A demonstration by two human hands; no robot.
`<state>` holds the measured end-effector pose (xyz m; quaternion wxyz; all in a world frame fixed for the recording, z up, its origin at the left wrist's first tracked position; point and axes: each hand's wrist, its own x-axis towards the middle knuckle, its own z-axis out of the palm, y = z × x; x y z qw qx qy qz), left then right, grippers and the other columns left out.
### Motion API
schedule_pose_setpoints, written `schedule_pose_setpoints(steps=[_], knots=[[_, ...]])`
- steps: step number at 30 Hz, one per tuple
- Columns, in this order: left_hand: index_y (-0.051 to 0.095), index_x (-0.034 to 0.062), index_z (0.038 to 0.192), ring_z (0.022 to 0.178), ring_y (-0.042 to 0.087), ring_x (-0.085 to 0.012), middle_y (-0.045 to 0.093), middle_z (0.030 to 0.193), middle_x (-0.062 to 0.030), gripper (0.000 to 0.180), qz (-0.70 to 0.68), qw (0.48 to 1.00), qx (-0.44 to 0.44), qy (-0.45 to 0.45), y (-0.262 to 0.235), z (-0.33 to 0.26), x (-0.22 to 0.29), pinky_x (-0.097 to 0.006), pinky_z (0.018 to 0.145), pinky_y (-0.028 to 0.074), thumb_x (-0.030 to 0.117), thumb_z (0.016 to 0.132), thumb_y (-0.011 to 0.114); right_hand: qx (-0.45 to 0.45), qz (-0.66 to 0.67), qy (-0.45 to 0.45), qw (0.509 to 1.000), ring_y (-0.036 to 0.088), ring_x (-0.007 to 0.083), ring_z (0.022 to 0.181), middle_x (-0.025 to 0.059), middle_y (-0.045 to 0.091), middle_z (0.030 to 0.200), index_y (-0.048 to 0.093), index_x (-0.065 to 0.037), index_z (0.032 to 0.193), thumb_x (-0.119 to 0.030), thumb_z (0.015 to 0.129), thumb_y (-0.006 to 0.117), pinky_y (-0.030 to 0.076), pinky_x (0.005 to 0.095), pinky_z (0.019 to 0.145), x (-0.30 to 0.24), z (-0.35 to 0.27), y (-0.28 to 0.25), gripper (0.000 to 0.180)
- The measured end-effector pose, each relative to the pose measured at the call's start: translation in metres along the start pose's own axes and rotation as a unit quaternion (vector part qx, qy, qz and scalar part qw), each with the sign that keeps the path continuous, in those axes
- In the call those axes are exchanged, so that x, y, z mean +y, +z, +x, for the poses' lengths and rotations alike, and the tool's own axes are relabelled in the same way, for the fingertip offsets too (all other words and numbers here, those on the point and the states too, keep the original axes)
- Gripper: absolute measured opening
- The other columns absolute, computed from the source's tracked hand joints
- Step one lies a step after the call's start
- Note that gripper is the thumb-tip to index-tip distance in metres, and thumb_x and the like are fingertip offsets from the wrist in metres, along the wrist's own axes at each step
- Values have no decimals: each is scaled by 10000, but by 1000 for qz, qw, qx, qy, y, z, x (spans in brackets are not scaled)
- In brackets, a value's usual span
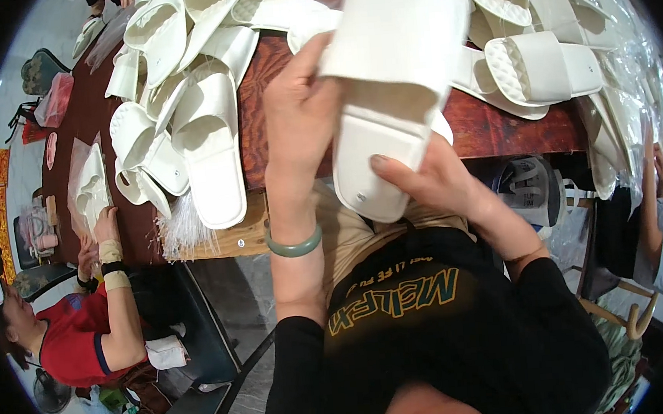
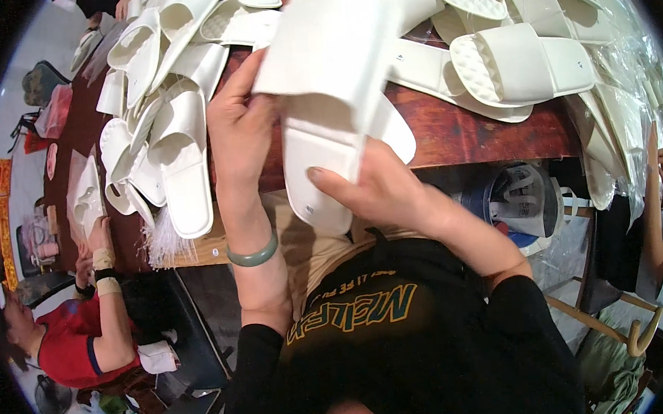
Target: Inspecting white slippers for quality and removing loose threads or imperfections.
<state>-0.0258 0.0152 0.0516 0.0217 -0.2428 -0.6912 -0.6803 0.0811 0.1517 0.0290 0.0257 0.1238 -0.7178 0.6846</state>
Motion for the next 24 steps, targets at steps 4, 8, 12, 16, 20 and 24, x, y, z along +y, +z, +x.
schedule_pose_setpoints(steps=[4,8,12,16,20,24], knots=[[545,19,1145,523,345,-67,330,551,11,475,163,986,-40,-4,2,-25,20,-252,489,354,198,738,712,71,152,121,978,549,142,1011,68,583,1116,478,31,1226,-94,904,532,444,303,879,-7,-38,4,350],[580,23,1101,504,316,-61,310,538,20,441,72,990,-54,-106,-12,-54,15,-252,475,319,232,743,728,90,193,162,963,552,155,1015,84,585,1120,476,25,1226,-117,907,549,451,305,879,8,-59,18,357],[637,26,995,511,288,-54,294,537,33,392,125,963,-115,-209,-28,-79,12,-237,466,277,272,718,765,74,216,162,960,546,165,1036,94,572,1147,451,15,1250,-174,918,553,456,308,874,28,-69,33,395],[640,25,994,516,270,-57,302,546,39,432,149,951,-145,-227,-42,-90,13,-241,466,260,310,701,781,56,248,170,952,538,170,1056,99,554,1175,421,11,1276,-191,919,558,457,305,875,38,-72,36,433],[614,7,1037,521,282,-66,348,556,29,470,131,952,-150,-231,-46,-88,6,-246,473,276,310,714,772,35,254,170,952,537,167,1058,95,551,1178,419,5,1281,-196,921,556,455,304,881,40,-74,34,435],[599,-14,1041,538,354,-69,428,580,6,465,155,962,-138,-178,-43,-85,-1,-254,495,327,296,732,756,-5,250,206,946,532,153,1059,95,553,1176,415,0,1288,-188,914,568,457,304,879,38,-74,38,446]])
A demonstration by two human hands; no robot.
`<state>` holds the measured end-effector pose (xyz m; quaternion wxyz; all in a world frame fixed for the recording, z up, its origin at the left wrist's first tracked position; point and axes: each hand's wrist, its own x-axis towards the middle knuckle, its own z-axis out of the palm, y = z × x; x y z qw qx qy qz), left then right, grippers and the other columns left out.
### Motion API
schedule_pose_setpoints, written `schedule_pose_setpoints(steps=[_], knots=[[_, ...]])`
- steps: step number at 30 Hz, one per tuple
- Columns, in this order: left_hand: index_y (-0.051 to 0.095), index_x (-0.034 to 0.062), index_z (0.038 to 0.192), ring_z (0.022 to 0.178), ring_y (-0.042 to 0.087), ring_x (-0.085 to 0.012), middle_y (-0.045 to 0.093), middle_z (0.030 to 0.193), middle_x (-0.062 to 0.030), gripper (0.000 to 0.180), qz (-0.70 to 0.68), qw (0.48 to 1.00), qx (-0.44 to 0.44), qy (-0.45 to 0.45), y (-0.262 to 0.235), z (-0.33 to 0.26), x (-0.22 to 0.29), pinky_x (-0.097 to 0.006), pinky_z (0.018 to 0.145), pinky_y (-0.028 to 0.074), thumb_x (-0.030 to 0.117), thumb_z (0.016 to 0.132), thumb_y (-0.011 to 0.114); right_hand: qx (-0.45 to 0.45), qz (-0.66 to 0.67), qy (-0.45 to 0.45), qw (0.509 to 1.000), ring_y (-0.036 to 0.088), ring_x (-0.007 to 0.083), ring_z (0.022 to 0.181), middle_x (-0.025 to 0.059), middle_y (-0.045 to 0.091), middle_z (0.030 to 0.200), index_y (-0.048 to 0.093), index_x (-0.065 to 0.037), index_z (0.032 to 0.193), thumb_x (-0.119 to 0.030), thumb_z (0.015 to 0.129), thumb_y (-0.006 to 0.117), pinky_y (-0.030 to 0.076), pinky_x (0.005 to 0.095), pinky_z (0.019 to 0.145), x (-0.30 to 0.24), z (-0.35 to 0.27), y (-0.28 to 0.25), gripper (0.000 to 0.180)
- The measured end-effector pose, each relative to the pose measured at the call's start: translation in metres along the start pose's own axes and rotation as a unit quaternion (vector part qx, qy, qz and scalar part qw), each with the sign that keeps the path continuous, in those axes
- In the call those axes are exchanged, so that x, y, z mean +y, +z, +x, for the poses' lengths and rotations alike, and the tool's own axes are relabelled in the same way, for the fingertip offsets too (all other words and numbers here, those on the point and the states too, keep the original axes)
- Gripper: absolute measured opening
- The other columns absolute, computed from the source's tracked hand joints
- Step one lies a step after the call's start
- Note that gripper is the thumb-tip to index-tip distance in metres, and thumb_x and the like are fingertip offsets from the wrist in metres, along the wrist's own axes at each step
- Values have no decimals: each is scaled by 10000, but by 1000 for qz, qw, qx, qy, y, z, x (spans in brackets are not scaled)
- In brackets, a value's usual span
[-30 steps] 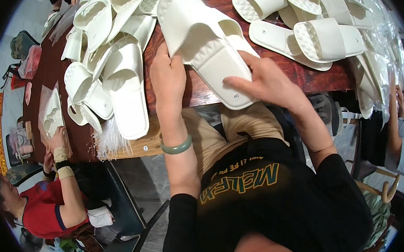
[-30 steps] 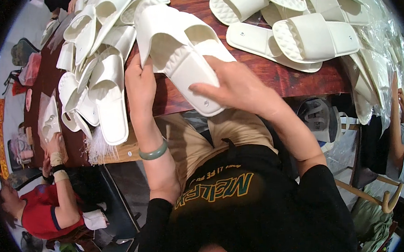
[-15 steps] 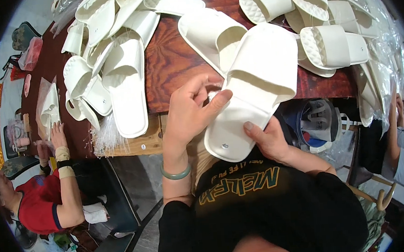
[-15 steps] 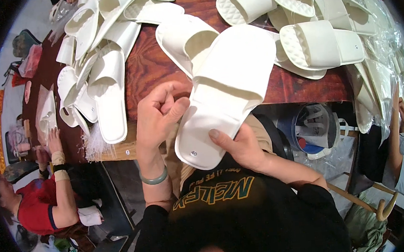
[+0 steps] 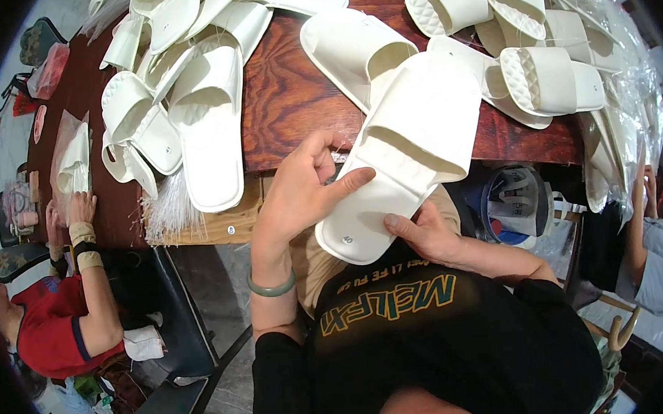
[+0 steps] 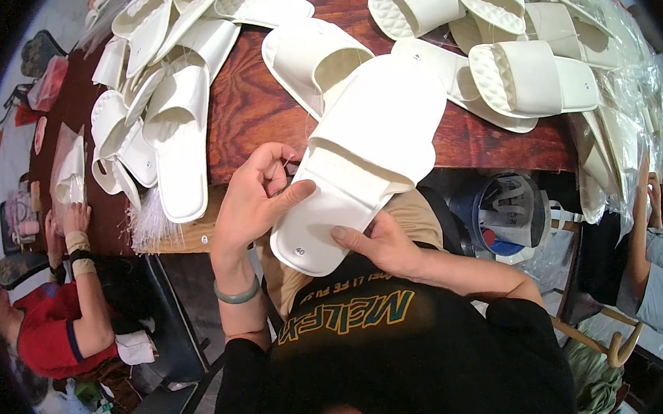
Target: Inspecting white slippers for quality and removing loose threads or imperfections.
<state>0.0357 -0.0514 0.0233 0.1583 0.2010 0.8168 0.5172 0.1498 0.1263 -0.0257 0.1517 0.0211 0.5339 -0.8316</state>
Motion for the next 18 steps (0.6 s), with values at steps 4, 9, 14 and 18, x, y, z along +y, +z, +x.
schedule_pose_setpoints(steps=[4,9,14,18], knots=[[620,-35,1029,651,521,-82,597,707,-49,406,-55,989,-99,-90,-1,1,-1,-252,601,432,266,774,718,-65,-51,51,995,547,139,1021,101,588,1127,483,20,1232,-191,897,600,464,300,865,-7,3,5,413],[639,-36,1037,741,576,-75,657,856,-37,319,-198,958,-178,-106,-21,3,-12,-230,669,469,192,818,684,-293,-423,-11,858,651,239,827,146,668,913,650,-14,995,-256,833,662,511,310,729,-54,3,-7,292],[644,-20,1051,765,578,-65,657,881,-24,296,-226,943,-207,-126,-32,3,-19,-223,672,472,165,822,680,-42,-433,-164,885,621,106,720,69,668,780,663,4,869,-97,851,594,489,244,645,-133,8,-37,124],[620,-57,1065,800,610,-87,661,927,-69,276,-370,890,-207,-168,-25,0,-20,-217,695,493,135,867,618,73,-489,-244,834,556,100,870,65,607,978,577,-3,1093,-103,915,509,449,235,753,-150,49,-55,215]])
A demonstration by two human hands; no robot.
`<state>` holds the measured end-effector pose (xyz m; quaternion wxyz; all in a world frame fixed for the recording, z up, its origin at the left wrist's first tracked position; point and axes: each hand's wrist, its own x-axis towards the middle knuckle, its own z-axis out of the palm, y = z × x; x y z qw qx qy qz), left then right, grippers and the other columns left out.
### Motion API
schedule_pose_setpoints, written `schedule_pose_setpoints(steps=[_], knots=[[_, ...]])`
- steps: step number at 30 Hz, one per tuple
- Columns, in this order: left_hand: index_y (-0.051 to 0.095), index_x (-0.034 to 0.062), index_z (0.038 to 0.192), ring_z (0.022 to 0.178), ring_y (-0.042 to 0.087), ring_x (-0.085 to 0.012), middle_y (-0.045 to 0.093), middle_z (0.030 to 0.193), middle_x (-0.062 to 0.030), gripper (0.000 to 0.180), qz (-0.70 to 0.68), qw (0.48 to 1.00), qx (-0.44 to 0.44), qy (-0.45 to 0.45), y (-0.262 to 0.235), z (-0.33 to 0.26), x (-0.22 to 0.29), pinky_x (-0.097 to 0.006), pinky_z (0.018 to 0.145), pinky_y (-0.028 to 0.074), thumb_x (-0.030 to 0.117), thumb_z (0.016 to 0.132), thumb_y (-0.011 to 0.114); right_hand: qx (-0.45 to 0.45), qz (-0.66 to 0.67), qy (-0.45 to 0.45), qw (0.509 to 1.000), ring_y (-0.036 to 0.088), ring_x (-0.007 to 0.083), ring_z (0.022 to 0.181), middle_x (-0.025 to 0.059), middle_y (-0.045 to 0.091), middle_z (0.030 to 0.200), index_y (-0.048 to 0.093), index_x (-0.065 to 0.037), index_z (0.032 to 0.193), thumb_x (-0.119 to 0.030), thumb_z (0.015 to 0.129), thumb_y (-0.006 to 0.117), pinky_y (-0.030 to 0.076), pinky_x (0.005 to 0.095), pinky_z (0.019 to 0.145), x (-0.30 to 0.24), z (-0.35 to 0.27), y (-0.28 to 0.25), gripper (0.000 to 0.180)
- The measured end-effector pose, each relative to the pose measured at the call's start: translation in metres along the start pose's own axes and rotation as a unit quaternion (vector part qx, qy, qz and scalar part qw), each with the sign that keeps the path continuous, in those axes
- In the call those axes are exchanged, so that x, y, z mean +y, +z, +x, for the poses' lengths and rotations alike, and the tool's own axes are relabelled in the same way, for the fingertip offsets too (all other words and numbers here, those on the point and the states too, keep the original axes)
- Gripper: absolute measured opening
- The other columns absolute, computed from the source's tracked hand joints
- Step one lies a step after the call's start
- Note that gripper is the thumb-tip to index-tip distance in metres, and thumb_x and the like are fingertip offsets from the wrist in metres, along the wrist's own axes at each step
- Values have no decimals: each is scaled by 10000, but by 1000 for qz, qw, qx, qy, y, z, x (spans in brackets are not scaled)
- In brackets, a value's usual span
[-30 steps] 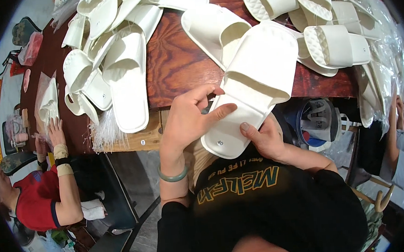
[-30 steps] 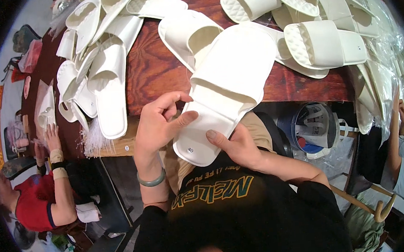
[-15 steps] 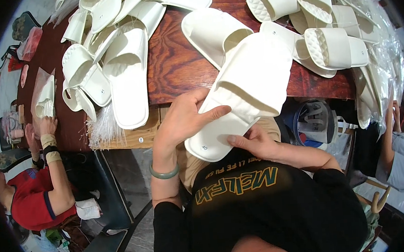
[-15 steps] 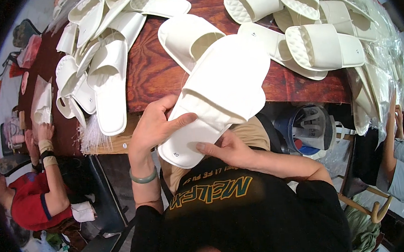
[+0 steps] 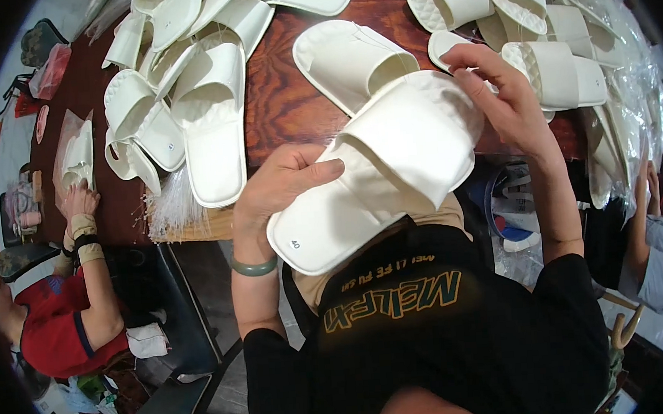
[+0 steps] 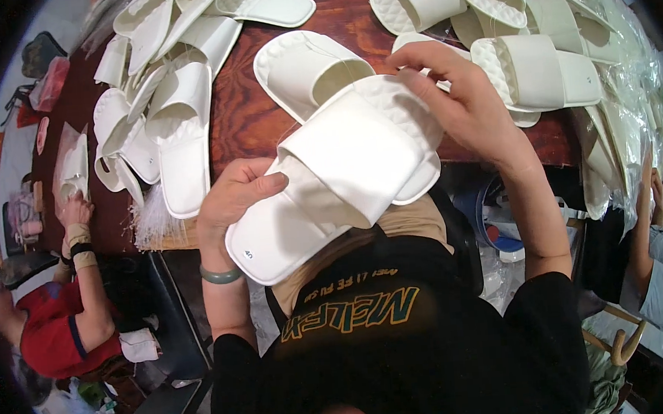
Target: Inspecting white slippers for quality and removing loose threads or imperfections.
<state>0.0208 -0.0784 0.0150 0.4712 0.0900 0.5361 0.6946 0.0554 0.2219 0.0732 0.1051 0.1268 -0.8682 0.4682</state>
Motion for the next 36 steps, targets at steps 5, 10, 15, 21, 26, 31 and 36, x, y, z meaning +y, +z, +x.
schedule_pose_setpoints(steps=[5,10,15,21,26,31,36], knots=[[564,-51,1132,828,641,-150,642,1015,-127,313,-287,957,-33,19,21,9,-35,-257,723,523,160,901,565,66,219,163,960,559,142,951,89,582,1051,558,13,1136,-261,984,400,448,253,833,10,-5,6,351],[528,50,833,465,323,-74,349,590,10,346,-501,791,-346,56,51,40,-66,-189,369,273,386,910,506,177,391,120,895,564,188,981,124,566,1102,451,54,1226,-338,986,335,448,339,874,11,-13,29,475],[451,106,630,333,190,-60,286,507,47,361,-552,728,-398,78,78,36,-63,-204,292,155,327,914,470,-201,345,196,896,535,162,1042,125,539,1198,438,55,1254,-145,915,481,407,269,913,-16,-31,62,397],[493,35,925,475,313,-111,364,594,-21,336,-372,909,-179,58,83,27,-70,-220,396,275,370,931,460,-130,480,188,847,543,165,1041,117,566,1170,396,31,1309,-186,892,562,431,278,900,-35,-9,81,499],[536,-8,1111,479,288,-51,314,597,51,336,-114,959,253,53,47,-12,-65,-192,435,217,272,946,452,-37,503,115,856,573,176,991,153,576,1120,260,38,1363,-115,881,565,460,274,840,-36,0,72,590],[454,-50,1238,680,431,-58,459,800,3,691,36,899,304,312,60,-29,-47,-189,577,331,489,829,596,-148,167,-9,975,490,291,1132,248,397,1278,138,76,1397,-109,866,578,398,344,953,-55,-24,83,714],[467,-70,1226,960,550,-135,584,1080,-98,499,99,907,347,218,47,-14,-14,-264,803,448,260,874,595,-134,66,-173,973,488,380,1083,273,428,1228,327,83,1296,-66,811,577,417,400,921,-47,-26,102,566]])
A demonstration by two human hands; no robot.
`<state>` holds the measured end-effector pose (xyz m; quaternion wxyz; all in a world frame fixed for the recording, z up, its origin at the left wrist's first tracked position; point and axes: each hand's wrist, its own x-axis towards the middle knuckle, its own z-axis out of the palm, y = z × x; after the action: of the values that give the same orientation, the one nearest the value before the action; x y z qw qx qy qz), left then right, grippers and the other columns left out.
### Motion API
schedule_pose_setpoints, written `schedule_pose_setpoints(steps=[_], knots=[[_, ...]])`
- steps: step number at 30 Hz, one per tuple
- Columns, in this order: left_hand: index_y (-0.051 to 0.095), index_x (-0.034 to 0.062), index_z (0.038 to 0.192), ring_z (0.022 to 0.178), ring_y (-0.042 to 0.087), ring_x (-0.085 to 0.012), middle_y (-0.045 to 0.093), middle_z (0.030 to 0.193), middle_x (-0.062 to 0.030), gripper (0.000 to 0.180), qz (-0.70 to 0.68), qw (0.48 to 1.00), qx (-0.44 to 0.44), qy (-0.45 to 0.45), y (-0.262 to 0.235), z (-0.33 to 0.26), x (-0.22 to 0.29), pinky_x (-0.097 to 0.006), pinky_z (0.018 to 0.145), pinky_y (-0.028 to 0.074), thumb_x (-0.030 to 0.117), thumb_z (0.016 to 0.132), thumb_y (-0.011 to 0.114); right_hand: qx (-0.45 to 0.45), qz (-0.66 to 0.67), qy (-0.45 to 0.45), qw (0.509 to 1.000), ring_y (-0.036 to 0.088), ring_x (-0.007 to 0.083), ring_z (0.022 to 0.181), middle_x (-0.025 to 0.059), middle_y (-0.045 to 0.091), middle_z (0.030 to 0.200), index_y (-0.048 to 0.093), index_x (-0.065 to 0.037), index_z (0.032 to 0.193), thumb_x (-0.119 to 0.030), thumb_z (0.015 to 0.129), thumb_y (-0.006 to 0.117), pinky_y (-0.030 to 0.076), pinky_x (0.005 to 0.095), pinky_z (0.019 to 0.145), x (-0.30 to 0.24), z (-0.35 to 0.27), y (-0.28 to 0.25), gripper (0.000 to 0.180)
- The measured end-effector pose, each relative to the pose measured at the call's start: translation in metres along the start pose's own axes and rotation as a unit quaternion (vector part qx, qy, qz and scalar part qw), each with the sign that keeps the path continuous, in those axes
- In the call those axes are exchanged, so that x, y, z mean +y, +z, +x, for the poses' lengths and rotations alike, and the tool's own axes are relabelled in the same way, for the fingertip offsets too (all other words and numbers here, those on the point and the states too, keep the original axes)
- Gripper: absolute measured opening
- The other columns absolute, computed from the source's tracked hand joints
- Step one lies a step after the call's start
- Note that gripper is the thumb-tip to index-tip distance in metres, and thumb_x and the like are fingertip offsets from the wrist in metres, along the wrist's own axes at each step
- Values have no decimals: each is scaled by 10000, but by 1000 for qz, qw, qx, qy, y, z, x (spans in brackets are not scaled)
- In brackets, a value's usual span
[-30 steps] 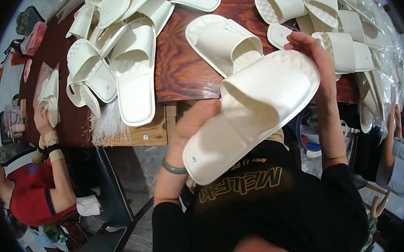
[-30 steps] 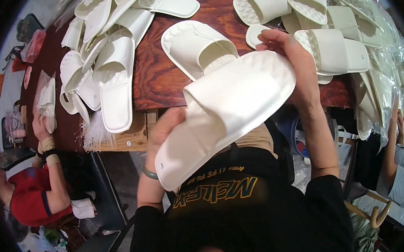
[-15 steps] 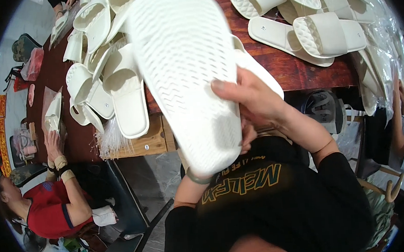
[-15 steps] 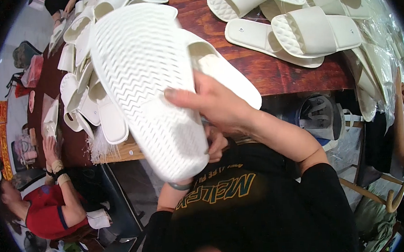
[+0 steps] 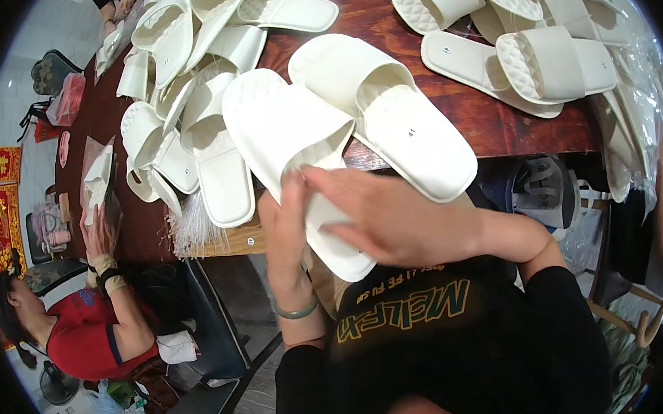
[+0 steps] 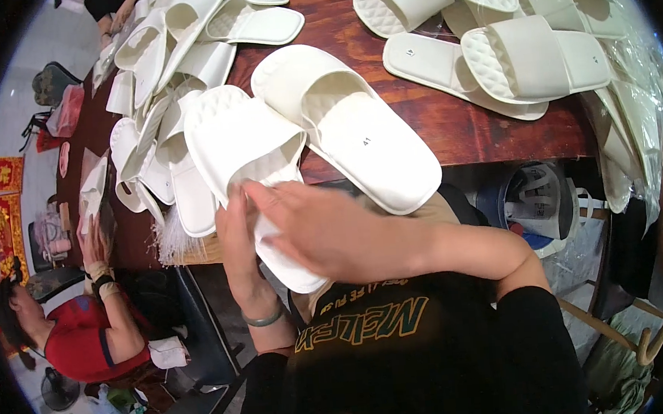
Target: Inspecting white slippers for quality and removing loose threads or imperfections.
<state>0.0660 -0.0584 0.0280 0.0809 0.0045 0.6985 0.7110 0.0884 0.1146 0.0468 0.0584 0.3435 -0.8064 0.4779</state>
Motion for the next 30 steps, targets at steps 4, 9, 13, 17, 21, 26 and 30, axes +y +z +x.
schedule_pose_setpoints(steps=[4,9,13,17,21,26,30], knots=[[506,-69,1185,966,538,-130,582,1080,-97,349,-56,998,3,-40,-7,30,-3,-258,823,435,153,915,513,128,-331,-49,933,547,361,1009,193,491,1215,439,3,1246,-51,787,587,456,399,872,47,-5,-41,486],[512,-85,1137,913,538,-135,596,1040,-99,330,75,994,-57,50,-2,66,-1,-269,808,434,171,929,505,190,-374,22,907,591,387,862,175,556,1089,419,-5,1249,-9,744,549,486,427,778,98,24,-75,522],[524,-77,1088,750,570,-238,614,815,-156,445,390,918,60,-40,-12,76,8,-328,715,450,300,865,606,131,-418,131,890,604,351,877,210,520,1148,427,13,1165,39,734,512,500,401,716,112,25,-80,440],[532,-79,1073,692,551,-298,595,769,-185,500,430,900,75,-4,-10,70,7,-358,675,438,341,825,639,178,-421,116,882,597,349,868,189,524,1147,429,21,1167,38,746,519,496,405,717,109,25,-77,431],[477,-18,1217,502,326,-88,389,583,6,529,244,957,133,89,-3,39,12,-220,460,265,422,925,456,243,-492,5,836,584,337,833,154,530,1140,479,9,1166,-15,778,593,484,401,708,78,18,-79,405],[132,39,1444,497,194,-53,272,578,39,861,-130,991,-34,6,10,5,18,-194,448,135,687,881,58,172,-29,59,983,594,282,806,138,617,877,624,28,933,-22,803,629,475,333,721,36,7,-22,140],[31,45,1451,531,253,-63,469,682,-16,893,-91,994,-42,-38,23,6,16,-192,477,175,714,861,64,134,95,126,978,577,159,742,104,617,852,639,20,948,-48,814,649,463,264,654,30,14,6,150]])
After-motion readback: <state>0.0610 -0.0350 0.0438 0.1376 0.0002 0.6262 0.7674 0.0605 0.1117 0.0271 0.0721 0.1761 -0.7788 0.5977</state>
